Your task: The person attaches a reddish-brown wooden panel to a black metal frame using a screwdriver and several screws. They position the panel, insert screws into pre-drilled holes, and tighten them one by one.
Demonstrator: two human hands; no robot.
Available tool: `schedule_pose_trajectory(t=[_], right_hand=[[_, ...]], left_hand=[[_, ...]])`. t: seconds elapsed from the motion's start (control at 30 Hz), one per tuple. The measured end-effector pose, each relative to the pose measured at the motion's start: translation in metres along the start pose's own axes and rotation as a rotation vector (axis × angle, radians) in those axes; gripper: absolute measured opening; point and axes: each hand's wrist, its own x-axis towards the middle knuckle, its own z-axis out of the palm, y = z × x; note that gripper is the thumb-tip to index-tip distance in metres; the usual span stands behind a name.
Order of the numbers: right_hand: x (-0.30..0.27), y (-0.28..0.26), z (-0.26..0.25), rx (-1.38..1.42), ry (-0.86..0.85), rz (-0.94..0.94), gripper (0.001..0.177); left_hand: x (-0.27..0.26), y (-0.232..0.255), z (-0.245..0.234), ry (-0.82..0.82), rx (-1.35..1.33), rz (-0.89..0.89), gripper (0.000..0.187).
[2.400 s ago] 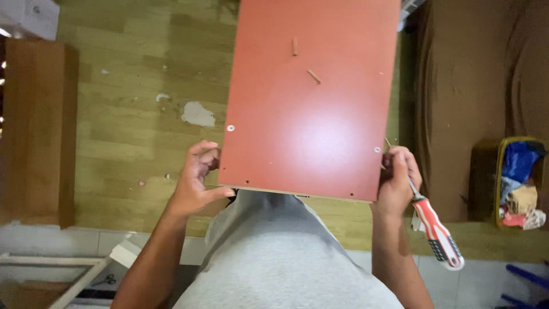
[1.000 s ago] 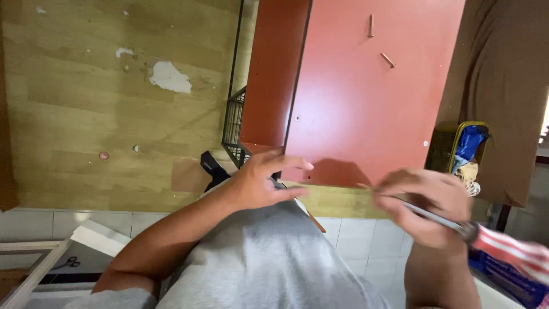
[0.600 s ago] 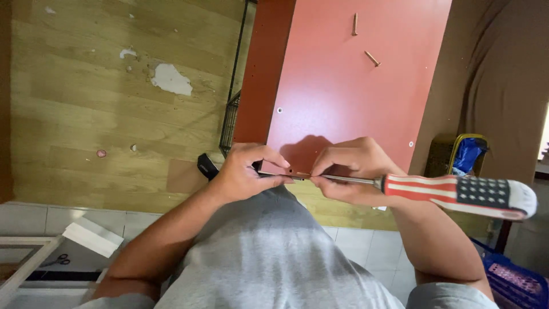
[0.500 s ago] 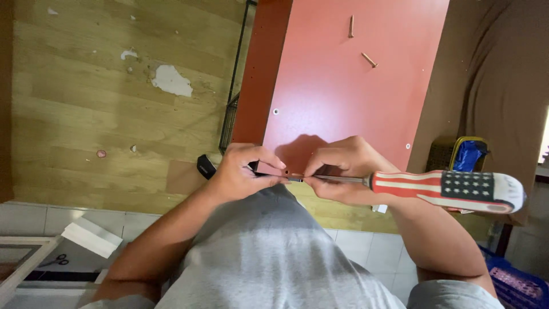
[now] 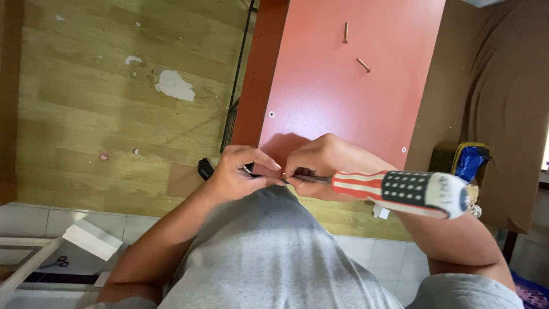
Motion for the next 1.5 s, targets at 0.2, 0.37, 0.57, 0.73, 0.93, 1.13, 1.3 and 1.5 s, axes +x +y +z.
schedule_pose_trajectory(t=[0.2,0.37,0.57,0.73,0.93,1.13,1.3,1.5], right_hand=[[0.009,0.008,0.004,-0.072,-0.036,-0.087,0.002],[0.011,-0.007,0.006,-0.147,-0.027,0.002,0.011],[-0.004,0.000,0.024,-0.209,0.136,-0.029,0.015],[-0.011,0.009,0.040,-0.216,0.312,-0.120,0.024],[-0.014,0.023,0.067,-0.350,0.551,-0.149,0.018],[-0.012,0.024,0.067,-0.203,0.619,-0.173,0.019],[-0.011,0.018,0.065,0.073,0.632,-0.073,0.010],[-0.033,0.028,0.047,-0.095,0.820,0.088,0.010]], left_hand=[[-0.001,-0.005,0.002,0.019,0.004,0.028,0.031],[-0.003,-0.007,0.005,0.027,-0.007,-0.019,0.031],[-0.001,-0.005,0.006,0.030,-0.073,-0.039,0.028],[0.001,-0.007,0.007,0.045,-0.056,-0.005,0.029],[0.001,-0.007,0.003,0.007,-0.079,0.005,0.030],[0.002,-0.005,0.003,0.018,-0.045,0.021,0.031],[0.001,-0.003,0.002,0.029,0.018,0.000,0.032],[0.001,-0.002,0.002,0.006,-0.127,0.000,0.028]])
